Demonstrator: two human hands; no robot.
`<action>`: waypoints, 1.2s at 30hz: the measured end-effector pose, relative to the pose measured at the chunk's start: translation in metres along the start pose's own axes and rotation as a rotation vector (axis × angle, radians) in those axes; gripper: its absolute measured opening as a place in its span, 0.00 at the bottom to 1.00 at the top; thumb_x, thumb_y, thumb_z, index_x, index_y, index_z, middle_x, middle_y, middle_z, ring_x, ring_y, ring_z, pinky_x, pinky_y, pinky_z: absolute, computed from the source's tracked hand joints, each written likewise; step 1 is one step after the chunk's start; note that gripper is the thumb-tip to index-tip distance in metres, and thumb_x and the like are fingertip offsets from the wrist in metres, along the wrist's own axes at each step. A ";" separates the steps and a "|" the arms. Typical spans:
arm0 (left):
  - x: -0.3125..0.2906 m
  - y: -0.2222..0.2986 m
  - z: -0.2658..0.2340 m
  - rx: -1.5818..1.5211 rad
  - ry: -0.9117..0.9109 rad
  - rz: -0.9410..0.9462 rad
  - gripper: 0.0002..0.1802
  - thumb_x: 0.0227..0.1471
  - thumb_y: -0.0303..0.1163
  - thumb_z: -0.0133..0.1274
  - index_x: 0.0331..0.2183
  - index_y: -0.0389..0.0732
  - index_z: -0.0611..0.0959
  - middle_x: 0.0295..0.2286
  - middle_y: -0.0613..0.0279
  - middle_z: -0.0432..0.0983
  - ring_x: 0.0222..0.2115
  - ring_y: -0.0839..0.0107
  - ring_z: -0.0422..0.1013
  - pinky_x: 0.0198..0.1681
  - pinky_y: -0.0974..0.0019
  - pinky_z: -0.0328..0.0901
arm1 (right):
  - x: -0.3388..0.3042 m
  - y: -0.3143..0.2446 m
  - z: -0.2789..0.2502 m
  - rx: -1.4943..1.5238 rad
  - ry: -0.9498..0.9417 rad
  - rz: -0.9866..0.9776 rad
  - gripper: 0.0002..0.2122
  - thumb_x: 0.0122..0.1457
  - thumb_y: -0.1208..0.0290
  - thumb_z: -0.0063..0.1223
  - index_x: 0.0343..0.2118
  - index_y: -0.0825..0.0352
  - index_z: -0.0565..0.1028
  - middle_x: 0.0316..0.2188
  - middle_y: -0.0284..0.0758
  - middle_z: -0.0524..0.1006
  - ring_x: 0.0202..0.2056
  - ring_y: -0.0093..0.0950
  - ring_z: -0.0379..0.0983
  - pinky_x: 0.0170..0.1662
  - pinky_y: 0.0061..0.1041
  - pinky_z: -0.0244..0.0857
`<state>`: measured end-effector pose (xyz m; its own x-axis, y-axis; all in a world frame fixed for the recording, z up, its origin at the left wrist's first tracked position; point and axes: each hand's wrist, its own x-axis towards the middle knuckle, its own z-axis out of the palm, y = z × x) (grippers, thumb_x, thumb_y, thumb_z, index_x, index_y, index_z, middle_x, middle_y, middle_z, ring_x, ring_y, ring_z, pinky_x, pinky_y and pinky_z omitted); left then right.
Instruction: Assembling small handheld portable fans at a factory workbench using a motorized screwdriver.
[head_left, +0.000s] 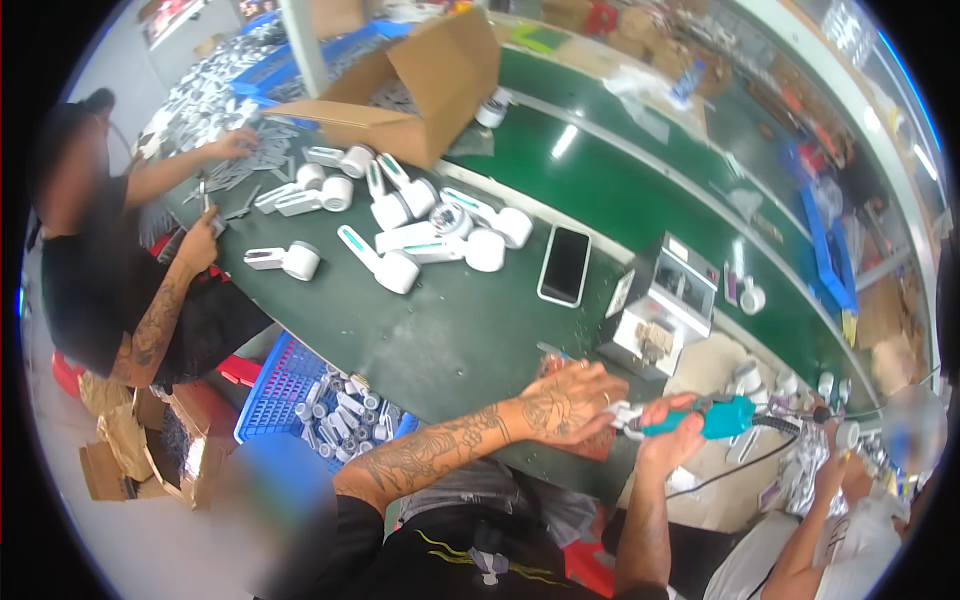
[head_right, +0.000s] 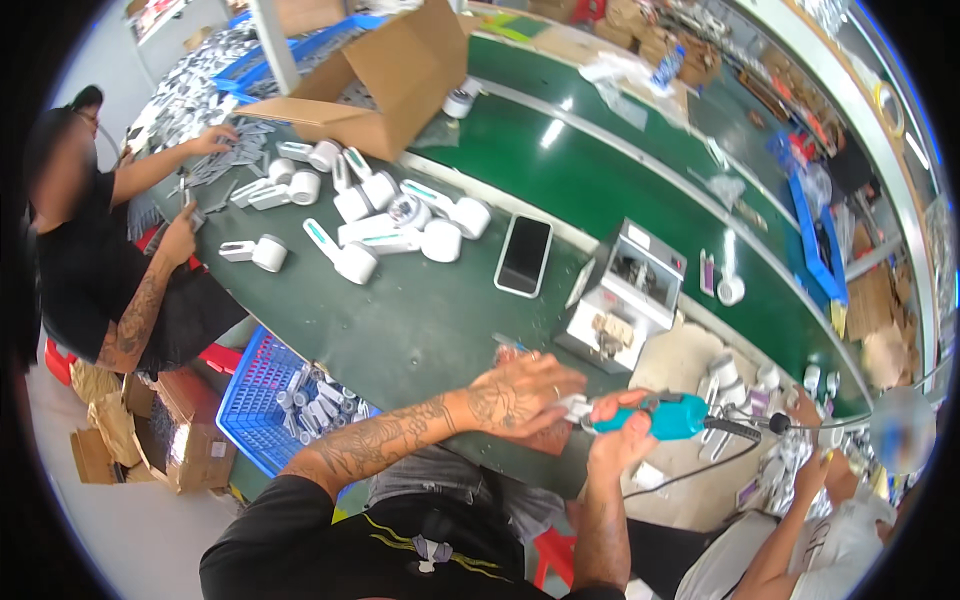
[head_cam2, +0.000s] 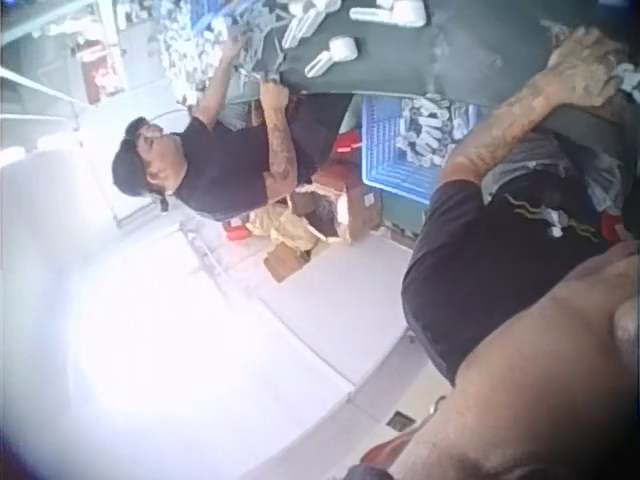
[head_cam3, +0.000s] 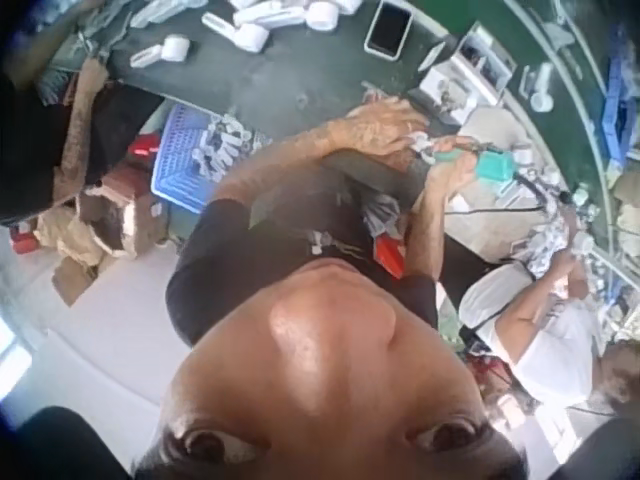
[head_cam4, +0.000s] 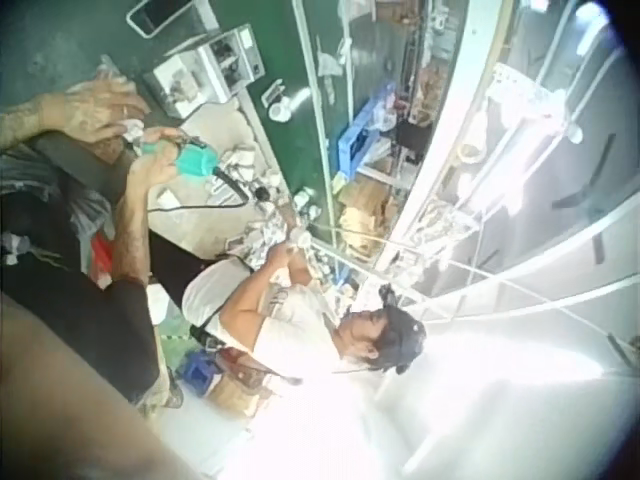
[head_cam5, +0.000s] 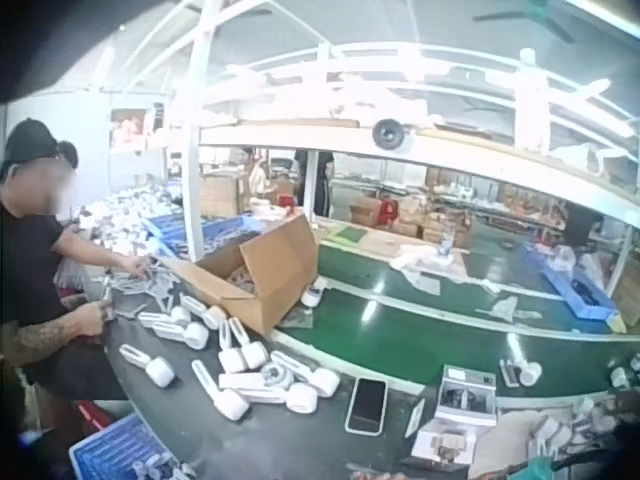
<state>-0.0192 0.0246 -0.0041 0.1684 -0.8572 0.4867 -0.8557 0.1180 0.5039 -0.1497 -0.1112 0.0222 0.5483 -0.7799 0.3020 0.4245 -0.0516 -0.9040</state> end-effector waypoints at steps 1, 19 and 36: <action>-0.003 -0.001 -0.001 0.010 0.010 0.035 0.24 0.55 0.35 0.56 0.52 0.36 0.79 0.52 0.54 0.74 0.49 0.57 0.69 0.54 0.54 0.64 | -0.001 -0.005 0.003 -0.008 0.028 0.009 0.28 0.61 0.39 0.55 0.40 0.66 0.69 0.20 0.34 0.69 0.22 0.27 0.66 0.25 0.26 0.62; -0.255 -0.111 -0.270 0.419 0.185 -0.577 0.20 0.49 0.24 0.61 0.46 0.47 0.81 0.44 0.62 0.78 0.50 0.59 0.73 0.57 0.52 0.61 | -0.105 -0.054 0.019 0.000 0.323 -0.090 0.32 0.68 0.35 0.35 0.42 0.69 0.68 0.19 0.30 0.61 0.21 0.22 0.58 0.26 0.20 0.54; -0.276 -0.215 -0.281 0.925 0.541 -0.946 0.40 0.55 0.58 0.58 0.63 0.51 0.70 0.63 0.48 0.60 0.65 0.42 0.53 0.64 0.29 0.45 | -0.106 -0.053 0.004 -0.011 0.193 0.004 0.31 0.65 0.35 0.43 0.42 0.68 0.68 0.19 0.31 0.64 0.20 0.24 0.61 0.25 0.22 0.55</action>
<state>0.2554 0.3766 -0.0465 0.8285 -0.1097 0.5491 -0.2886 -0.9240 0.2508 -0.2275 -0.0238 0.0389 0.4005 -0.8854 0.2360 0.4140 -0.0549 -0.9086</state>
